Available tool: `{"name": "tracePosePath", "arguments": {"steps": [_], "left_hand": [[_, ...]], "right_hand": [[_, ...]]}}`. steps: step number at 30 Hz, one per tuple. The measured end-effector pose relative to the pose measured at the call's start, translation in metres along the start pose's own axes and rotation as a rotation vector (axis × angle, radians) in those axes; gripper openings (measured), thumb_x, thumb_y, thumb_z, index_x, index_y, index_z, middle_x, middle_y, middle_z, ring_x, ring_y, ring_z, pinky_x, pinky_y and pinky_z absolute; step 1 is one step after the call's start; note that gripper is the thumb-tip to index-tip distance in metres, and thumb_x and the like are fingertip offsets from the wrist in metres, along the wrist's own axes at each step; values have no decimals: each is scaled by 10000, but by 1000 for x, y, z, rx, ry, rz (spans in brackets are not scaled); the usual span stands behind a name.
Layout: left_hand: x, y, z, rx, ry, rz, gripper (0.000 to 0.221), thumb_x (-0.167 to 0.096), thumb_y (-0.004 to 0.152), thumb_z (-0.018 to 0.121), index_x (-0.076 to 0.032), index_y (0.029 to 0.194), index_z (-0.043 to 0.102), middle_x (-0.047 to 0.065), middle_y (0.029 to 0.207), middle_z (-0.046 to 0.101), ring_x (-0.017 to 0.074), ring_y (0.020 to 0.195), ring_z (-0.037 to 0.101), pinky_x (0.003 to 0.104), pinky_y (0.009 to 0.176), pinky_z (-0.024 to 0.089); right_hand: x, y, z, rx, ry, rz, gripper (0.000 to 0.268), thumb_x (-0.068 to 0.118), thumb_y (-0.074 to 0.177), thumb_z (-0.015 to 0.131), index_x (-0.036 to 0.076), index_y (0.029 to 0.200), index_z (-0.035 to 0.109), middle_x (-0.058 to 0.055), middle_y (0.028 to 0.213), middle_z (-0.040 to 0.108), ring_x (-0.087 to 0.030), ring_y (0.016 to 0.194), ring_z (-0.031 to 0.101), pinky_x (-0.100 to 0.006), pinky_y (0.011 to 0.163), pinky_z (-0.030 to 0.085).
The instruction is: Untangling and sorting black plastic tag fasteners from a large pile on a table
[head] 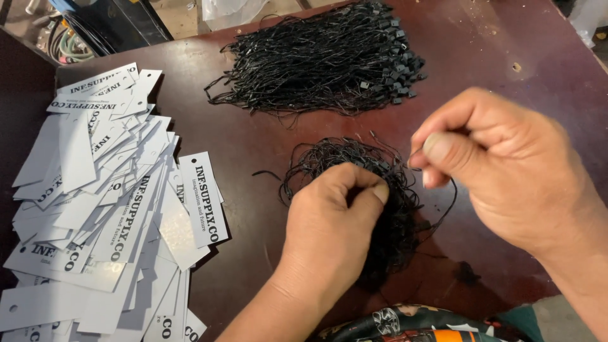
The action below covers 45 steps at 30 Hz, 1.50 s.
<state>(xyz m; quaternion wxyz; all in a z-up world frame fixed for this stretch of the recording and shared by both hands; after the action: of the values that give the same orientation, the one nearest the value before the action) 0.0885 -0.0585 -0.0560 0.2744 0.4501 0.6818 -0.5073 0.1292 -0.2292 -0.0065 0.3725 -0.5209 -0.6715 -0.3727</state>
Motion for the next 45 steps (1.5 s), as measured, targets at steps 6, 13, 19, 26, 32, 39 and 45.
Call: {"name": "tracePosePath", "arguments": {"steps": [6,13,19,26,32,39,45], "left_hand": [[-15,-8,-17,45,-320,1,137,-190,928,665,-111,828,716,-6,752,712,79,670,560,246,679,468],[9,4,-6,187,-550,-85,113,-149,971,649,-77,886,627,114,753,764,104,469,473,250,458,303],[2,2,-14,150,-550,-109,102,-121,960,664,-73,877,629,114,777,741,116,510,506,235,435,302],[3,-3,-22,201,-169,-195,141,-156,922,710,-107,802,655,60,734,669,123,533,477,273,485,342],[10,10,-16,259,-611,-147,112,-74,1012,634,-67,912,582,188,787,779,168,496,577,261,435,338],[0,7,-29,106,-140,-103,71,-113,892,756,-96,824,743,12,712,661,111,665,535,253,675,450],[-20,-6,-38,-40,107,-109,166,-309,908,686,-212,782,734,-61,608,556,98,600,472,288,634,438]], "right_hand": [[0,5,21,17,-285,-332,96,86,1070,555,26,1026,615,-100,1055,680,-195,1001,666,-295,849,548],[-26,0,29,-44,-362,-237,121,175,1072,556,77,1021,606,-33,1056,715,-172,961,691,-316,835,520],[-35,0,25,-60,-393,-143,190,277,1083,545,114,1027,626,13,1046,723,-140,883,679,-308,771,501],[-29,-1,21,-117,-282,-154,202,191,1125,504,43,1053,621,-67,984,730,-174,931,721,-307,848,559],[-38,1,19,-116,-282,-49,148,188,1106,538,73,1031,593,-48,899,719,-147,806,735,-284,730,569],[-47,0,18,-129,-285,-16,81,137,1032,649,93,1094,678,-29,859,754,-109,804,744,-245,775,564],[-47,1,15,-142,-289,140,169,244,1018,624,155,1108,736,-13,853,777,-97,818,744,-248,806,547]]}}
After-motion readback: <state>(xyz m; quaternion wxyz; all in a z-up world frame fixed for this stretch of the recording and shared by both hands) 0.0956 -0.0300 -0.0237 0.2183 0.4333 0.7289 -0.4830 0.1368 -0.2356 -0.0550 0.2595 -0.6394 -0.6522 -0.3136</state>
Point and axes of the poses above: each hand's wrist, its own y-axis towards the middle knuckle, its own z-axis out of the palm, x = y × z, the point moved 7 cm from there along y, towards the middle knuckle
